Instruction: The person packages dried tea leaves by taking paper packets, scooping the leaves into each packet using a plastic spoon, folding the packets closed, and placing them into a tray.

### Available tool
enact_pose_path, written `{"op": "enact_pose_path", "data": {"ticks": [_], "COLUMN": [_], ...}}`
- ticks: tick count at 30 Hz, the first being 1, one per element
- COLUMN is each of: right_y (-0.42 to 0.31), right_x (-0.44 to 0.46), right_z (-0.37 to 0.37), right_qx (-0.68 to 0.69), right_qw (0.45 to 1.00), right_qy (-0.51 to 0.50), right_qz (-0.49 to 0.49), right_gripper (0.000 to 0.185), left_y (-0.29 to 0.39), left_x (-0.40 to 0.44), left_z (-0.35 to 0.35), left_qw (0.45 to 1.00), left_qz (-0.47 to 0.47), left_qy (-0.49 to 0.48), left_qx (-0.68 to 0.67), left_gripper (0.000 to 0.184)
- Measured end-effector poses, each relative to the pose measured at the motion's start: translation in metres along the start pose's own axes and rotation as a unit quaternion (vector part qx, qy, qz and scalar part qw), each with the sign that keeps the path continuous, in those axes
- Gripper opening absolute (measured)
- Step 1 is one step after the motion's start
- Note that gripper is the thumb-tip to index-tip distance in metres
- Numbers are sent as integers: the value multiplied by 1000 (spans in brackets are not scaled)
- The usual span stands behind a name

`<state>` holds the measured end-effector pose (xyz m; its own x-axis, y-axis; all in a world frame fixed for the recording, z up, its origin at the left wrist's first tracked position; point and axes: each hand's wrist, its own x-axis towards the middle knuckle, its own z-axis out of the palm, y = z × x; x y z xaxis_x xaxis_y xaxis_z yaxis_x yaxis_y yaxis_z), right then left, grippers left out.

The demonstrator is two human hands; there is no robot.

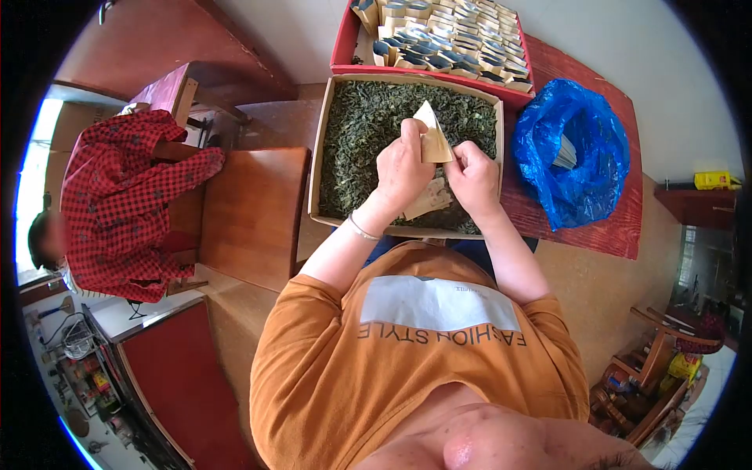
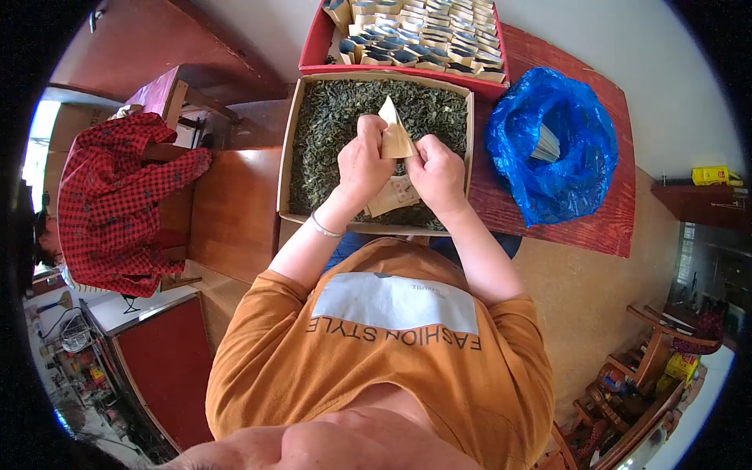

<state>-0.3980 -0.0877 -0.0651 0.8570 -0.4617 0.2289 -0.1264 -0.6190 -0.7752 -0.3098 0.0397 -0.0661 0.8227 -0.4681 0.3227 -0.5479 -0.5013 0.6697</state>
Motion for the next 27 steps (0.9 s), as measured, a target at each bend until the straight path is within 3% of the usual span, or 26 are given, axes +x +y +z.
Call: {"op": "enact_pose_path", "data": {"ticks": [2,7,9,11,13,17,20,22,23,25,27], "right_y": [-2,1,0,0,4,4,5,7,7,0,2], "right_x": [0,2,1,0,-1,0,1,2,2,2,1], "right_z": [-1,0,-2,-2,2,2,5,9,8,2,0], "right_qx": [-14,16,25,33,84,63,63,90,91,100,93], "right_qw": [999,992,993,994,994,996,995,987,987,989,993], "right_qy": [-12,71,68,66,66,52,49,75,75,60,41], "right_qz": [38,-102,-88,-75,-38,-28,-54,-114,-113,-88,-58], "right_gripper": [12,33,38,42,46,48,47,45,45,44,43], "left_y": [1,2,4,5,10,11,10,16,17,16,11], "left_x": [-1,-4,-7,-7,-7,-5,-7,-5,-4,-1,-3], "left_z": [1,6,6,5,-1,2,1,-3,-5,-7,-1], "left_qw": [1000,995,989,987,994,986,991,998,998,992,994], "left_qz": [21,99,129,147,107,137,103,1,1,-49,-40], "left_qy": [4,-10,-57,-38,9,97,81,11,11,-85,-75], "left_qx": [-9,-21,-48,-54,-26,-9,-12,-65,-64,-79,-61], "left_gripper": [36,38,38,37,36,36,39,44,44,50,49]}}
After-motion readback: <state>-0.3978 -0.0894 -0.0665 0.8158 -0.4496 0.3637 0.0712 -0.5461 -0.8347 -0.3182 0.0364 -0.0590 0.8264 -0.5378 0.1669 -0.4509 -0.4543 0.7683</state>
